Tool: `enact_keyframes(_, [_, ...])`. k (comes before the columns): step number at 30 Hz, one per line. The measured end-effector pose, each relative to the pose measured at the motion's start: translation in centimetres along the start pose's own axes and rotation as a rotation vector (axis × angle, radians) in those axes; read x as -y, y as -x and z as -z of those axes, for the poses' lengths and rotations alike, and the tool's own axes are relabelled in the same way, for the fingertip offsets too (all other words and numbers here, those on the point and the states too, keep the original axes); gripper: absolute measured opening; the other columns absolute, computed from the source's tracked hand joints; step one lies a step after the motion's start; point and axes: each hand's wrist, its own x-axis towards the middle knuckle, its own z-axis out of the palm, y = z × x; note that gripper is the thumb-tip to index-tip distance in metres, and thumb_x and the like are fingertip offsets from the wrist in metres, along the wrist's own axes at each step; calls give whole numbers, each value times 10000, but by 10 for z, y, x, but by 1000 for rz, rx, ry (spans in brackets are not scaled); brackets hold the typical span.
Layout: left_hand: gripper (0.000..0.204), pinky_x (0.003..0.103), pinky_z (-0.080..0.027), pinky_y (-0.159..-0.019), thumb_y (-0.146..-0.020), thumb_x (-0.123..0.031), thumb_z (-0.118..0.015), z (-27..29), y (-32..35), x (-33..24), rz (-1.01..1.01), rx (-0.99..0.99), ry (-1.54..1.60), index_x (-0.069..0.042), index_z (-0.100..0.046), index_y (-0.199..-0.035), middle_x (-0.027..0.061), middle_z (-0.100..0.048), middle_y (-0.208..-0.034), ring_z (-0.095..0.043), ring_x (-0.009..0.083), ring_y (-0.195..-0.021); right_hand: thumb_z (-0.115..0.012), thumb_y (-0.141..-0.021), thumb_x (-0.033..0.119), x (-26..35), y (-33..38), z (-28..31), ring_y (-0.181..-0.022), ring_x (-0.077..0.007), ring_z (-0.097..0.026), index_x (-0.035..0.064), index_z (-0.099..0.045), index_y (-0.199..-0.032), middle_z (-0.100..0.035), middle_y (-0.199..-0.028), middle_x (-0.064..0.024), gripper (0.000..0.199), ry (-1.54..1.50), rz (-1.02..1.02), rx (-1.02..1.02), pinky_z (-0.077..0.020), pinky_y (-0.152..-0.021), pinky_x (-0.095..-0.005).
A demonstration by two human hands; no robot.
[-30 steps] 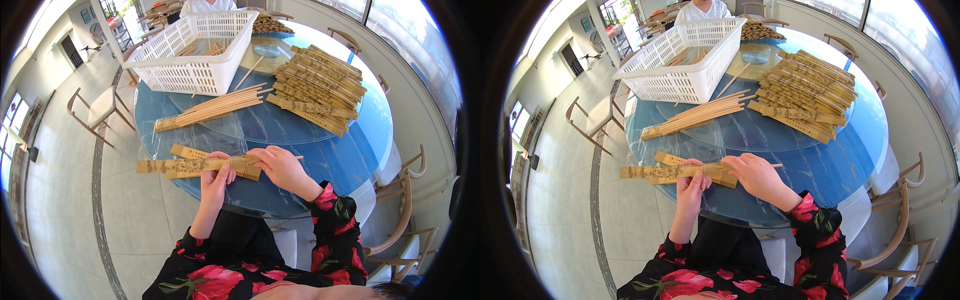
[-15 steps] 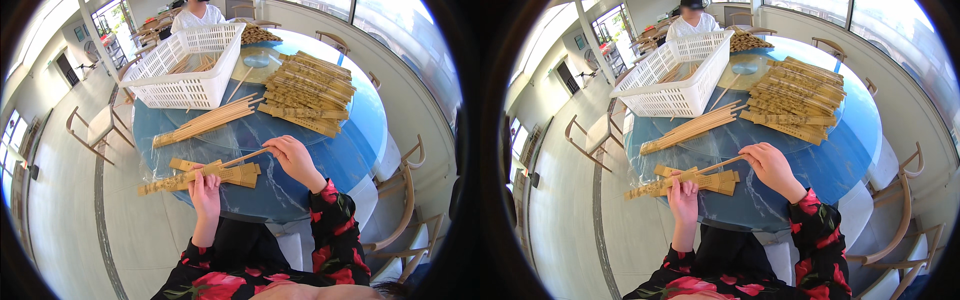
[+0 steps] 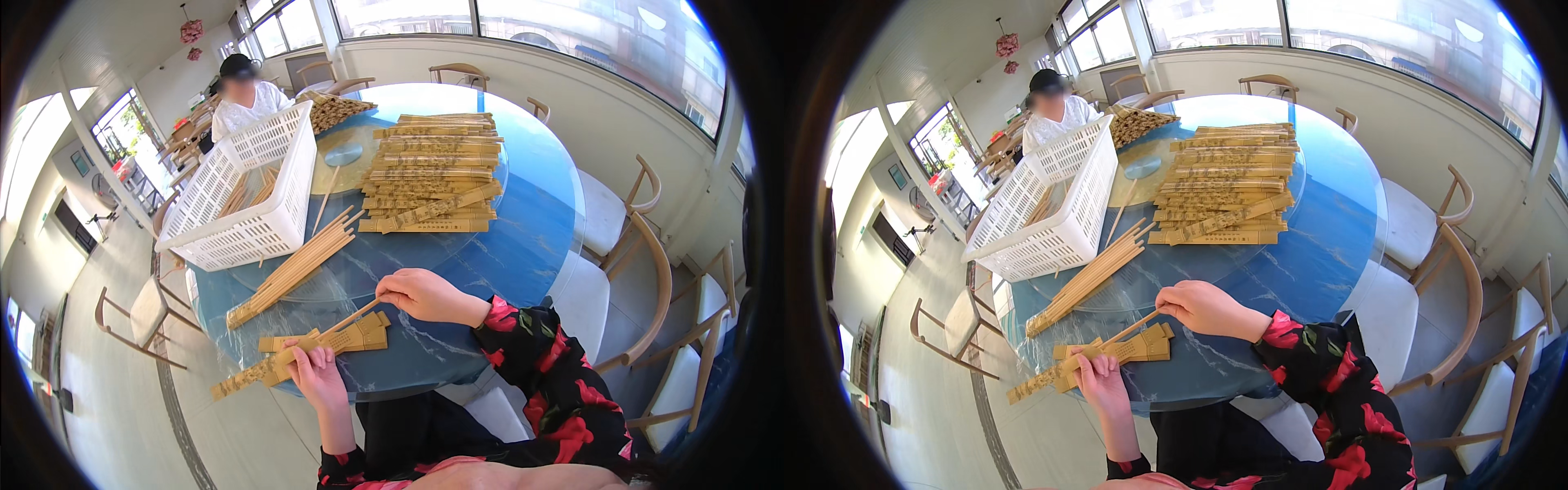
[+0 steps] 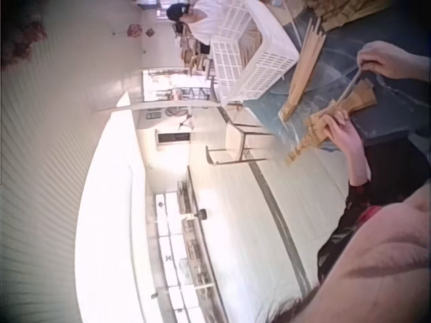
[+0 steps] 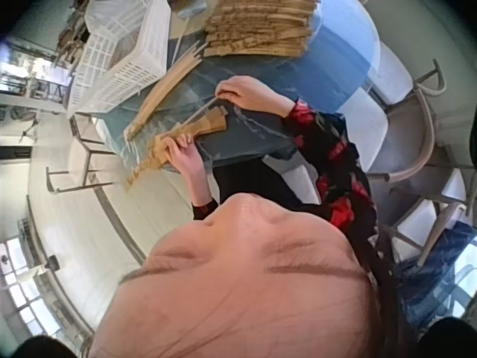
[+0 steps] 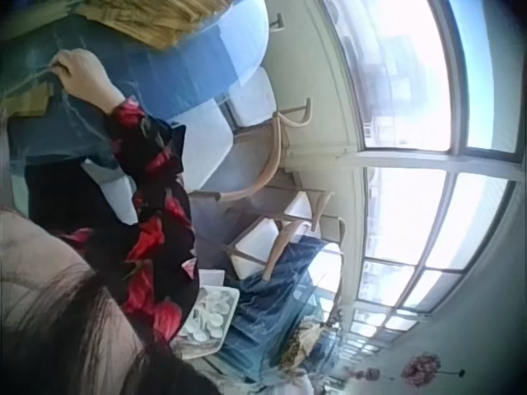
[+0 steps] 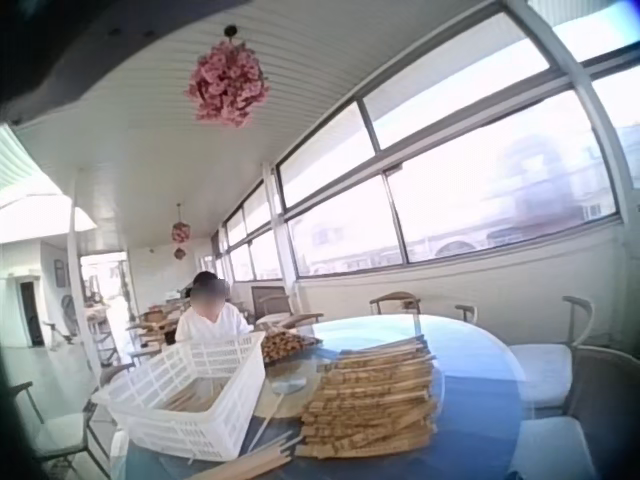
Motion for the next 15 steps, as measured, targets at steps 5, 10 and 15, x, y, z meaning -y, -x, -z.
enact_keyframes(5, [153, 266, -329, -655, -1102, -223, -471, -7, -3, 4, 53, 24, -8, -130, -507, -1218, -42, -371, -705, -360, 73, -662, -608, -977, 204, -11, 5, 8, -850, -357, -636, 83, -651, -986, -663, -837, -131, 128, 113, -41, 69, -495, -748, -454])
enact_keyframes(10, [172, 264, -331, -654, -1100, -227, -479, -4, -6, 2, 62, 62, -33, -108, -511, -1220, -39, -379, -710, -373, 84, -673, -625, -960, 214, -13, 3, 6, -831, -354, -648, 79, -661, -961, -669, -825, -142, 140, 92, -9, 49, -491, -726, -462])
enact_keyframes(15, [211, 263, -338, -658, -1098, -245, -487, -1, -12, -3, 106, 128, -34, -85, -519, -1231, -33, -392, -718, -379, 85, -684, -611, -959, 157, -15, -5, 9, -681, -275, -644, 52, -659, -960, -663, -727, -105, 116, -85, -97, 26, -487, -658, -386])
